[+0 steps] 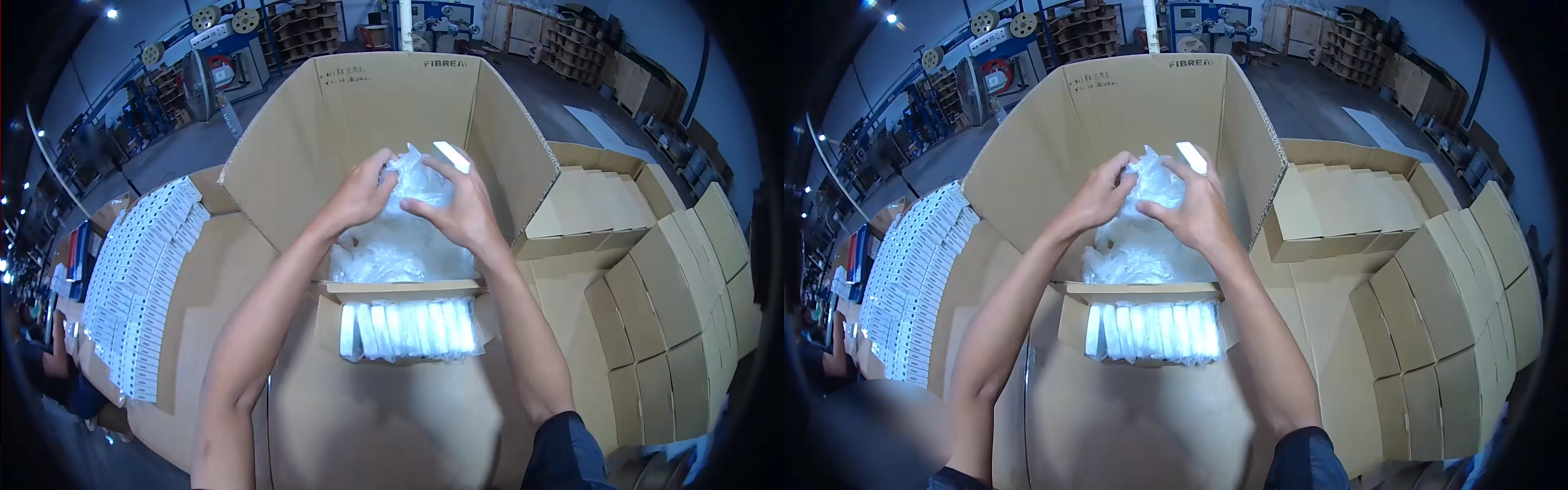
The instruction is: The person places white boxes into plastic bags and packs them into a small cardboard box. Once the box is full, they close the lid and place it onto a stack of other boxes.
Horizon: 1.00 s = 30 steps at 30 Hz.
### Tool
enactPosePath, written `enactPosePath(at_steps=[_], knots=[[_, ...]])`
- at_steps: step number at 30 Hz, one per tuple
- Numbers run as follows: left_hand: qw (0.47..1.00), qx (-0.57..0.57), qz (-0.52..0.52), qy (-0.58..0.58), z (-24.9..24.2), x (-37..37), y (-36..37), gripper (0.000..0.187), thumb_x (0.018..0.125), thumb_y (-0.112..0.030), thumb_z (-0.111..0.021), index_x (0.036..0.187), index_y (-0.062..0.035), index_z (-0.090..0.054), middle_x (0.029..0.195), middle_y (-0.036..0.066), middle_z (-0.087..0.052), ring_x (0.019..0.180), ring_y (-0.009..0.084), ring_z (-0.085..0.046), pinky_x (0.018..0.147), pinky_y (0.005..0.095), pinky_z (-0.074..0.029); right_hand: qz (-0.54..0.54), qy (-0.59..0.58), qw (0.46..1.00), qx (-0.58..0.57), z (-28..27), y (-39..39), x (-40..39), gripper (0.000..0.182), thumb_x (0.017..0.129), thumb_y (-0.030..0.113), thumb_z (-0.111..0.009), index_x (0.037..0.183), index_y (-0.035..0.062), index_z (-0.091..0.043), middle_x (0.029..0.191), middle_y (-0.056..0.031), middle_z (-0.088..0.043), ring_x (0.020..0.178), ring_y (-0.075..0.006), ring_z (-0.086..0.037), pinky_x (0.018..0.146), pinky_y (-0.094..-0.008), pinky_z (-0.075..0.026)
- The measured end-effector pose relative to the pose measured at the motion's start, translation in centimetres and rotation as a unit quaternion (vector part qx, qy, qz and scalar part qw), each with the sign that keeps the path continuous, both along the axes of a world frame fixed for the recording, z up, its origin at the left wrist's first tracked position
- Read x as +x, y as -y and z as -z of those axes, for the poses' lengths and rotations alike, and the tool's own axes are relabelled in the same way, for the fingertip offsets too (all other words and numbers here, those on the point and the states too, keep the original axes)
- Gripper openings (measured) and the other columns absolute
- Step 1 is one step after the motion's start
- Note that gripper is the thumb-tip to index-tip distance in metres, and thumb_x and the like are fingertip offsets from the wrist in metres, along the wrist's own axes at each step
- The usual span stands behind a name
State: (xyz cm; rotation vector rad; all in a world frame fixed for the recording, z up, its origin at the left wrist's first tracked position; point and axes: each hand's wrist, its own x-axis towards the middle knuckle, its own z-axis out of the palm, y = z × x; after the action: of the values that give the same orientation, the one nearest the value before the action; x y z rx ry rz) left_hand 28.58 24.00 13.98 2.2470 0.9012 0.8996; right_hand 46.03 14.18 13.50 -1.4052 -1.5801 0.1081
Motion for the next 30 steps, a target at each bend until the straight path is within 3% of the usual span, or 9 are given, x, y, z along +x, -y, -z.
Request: enactPosePath(at_steps=[3, 5, 10, 13, 15, 18, 24, 28, 30], knots=[[0.995, 0.021, -0.010, 0.098, 1.2, 0.0, 0.5, 0.016, 0.105, -0.010, -0.053, 0.113, 0.0020, -0.060, 0.095, 0.010, -0.065, 0.090, 0.0150, -0.060, 0.081, 0.0337, -0.051, -0.023, -0.028, 0.997, -0.063, -1.3, -0.8, -0.6, 0.053, 0.076, 0.034, -0.087, 0.109, -0.0050, -0.073, 0.114, -0.0272, -0.068, 0.113, -0.0394, -0.066, 0.107, -0.0460, -0.045], [0.985, -0.053, 0.000, 0.165, 1.7, -0.1, 0.2, 0.018, 0.103, -0.014, -0.058, 0.112, 0.0003, -0.062, 0.097, 0.018, -0.068, 0.090, 0.0270, -0.066, 0.082, 0.0377, -0.052, -0.045, -0.061, 0.994, -0.080, -1.4, -1.0, -1.2, 0.043, 0.078, 0.033, -0.085, 0.092, -0.0067, -0.073, 0.083, -0.0239, -0.072, 0.084, -0.0402, -0.070, 0.096, -0.0459, -0.049], [0.980, 0.016, -0.095, 0.174, 1.1, -0.5, -0.4, 0.023, 0.102, -0.022, -0.062, 0.105, 0.0003, -0.067, 0.088, 0.020, -0.070, 0.078, 0.0283, -0.066, 0.077, 0.0387, -0.052, 0.013, -0.028, 0.999, -0.043, 0.1, -1.5, -1.4, 0.026, 0.083, 0.023, -0.078, 0.082, -0.0027, -0.075, 0.088, -0.0254, -0.072, 0.092, -0.0408, -0.067, 0.091, -0.0462, -0.051], [0.975, 0.034, -0.176, 0.129, 0.8, -1.4, -1.5, 0.028, 0.100, -0.027, -0.063, 0.102, 0.0006, -0.067, 0.088, 0.023, -0.070, 0.088, 0.0345, -0.072, 0.078, 0.0431, -0.052, 0.045, 0.023, 0.999, 0.014, -0.1, -0.8, -0.1, 0.027, 0.088, 0.027, -0.078, 0.086, -0.0001, -0.075, 0.077, -0.0189, -0.067, 0.085, -0.0320, -0.064, 0.081, -0.0438, -0.050], [0.974, 0.057, -0.199, 0.096, 0.6, -2.3, -1.7, 0.035, 0.101, -0.032, -0.062, 0.105, 0.0021, -0.067, 0.091, 0.023, -0.072, 0.094, 0.0405, -0.072, 0.080, 0.0449, -0.053, 0.053, -0.003, 0.998, -0.028, -1.1, 0.0, 0.4, 0.026, 0.087, 0.023, -0.076, 0.084, -0.0027, -0.075, 0.083, -0.0238, -0.069, 0.091, -0.0387, -0.065, 0.085, -0.0466, -0.051], [0.906, 0.309, -0.277, 0.080, 4.6, -1.4, -4.1, 0.043, 0.102, -0.037, -0.062, 0.112, 0.0051, -0.065, 0.095, 0.023, -0.073, 0.089, 0.0420, -0.072, 0.081, 0.0461, -0.055, 0.058, -0.008, 0.998, -0.026, -1.3, 0.1, 0.6, 0.024, 0.090, 0.019, -0.071, 0.087, -0.0046, -0.075, 0.094, -0.0289, -0.068, 0.097, -0.0439, -0.065, 0.090, -0.0493, -0.051], [0.970, -0.215, 0.004, 0.117, -0.5, -0.7, 3.2, 0.056, 0.101, -0.044, -0.063, 0.120, 0.0090, -0.061, 0.095, 0.022, -0.074, 0.079, 0.0360, -0.071, 0.080, 0.0457, -0.057, 0.046, 0.037, 0.997, 0.058, 0.2, -0.5, -0.2, 0.023, 0.094, 0.014, -0.066, 0.091, -0.0075, -0.075, 0.113, -0.0333, -0.064, 0.104, -0.0477, -0.064, 0.097, -0.0524, -0.050], [0.991, -0.056, -0.106, 0.060, -1.2, -1.9, 2.0, 0.026, 0.098, -0.022, -0.069, 0.103, 0.0027, -0.069, 0.081, 0.005, -0.070, 0.075, 0.0185, -0.066, 0.071, 0.0344, -0.054, 0.070, 0.042, 0.996, 0.041, -0.2, -0.5, 0.0, 0.023, 0.094, 0.012, -0.066, 0.087, -0.0078, -0.073, 0.115, -0.0357, -0.062, 0.106, -0.0494, -0.063, 0.096, -0.0533, -0.050], [0.985, 0.056, -0.157, -0.035, -0.7, -2.9, 2.3, 0.019, 0.091, -0.012, -0.070, 0.104, 0.0005, -0.070, 0.099, 0.015, -0.069, 0.094, 0.0262, -0.067, 0.086, 0.0407, -0.053, 0.061, 0.040, 0.997, 0.026, -0.5, -0.4, 0.3, 0.023, 0.094, 0.012, -0.066, 0.084, -0.0078, -0.072, 0.113, -0.0360, -0.062, 0.105, -0.0498, -0.062, 0.096, -0.0529, -0.050]])
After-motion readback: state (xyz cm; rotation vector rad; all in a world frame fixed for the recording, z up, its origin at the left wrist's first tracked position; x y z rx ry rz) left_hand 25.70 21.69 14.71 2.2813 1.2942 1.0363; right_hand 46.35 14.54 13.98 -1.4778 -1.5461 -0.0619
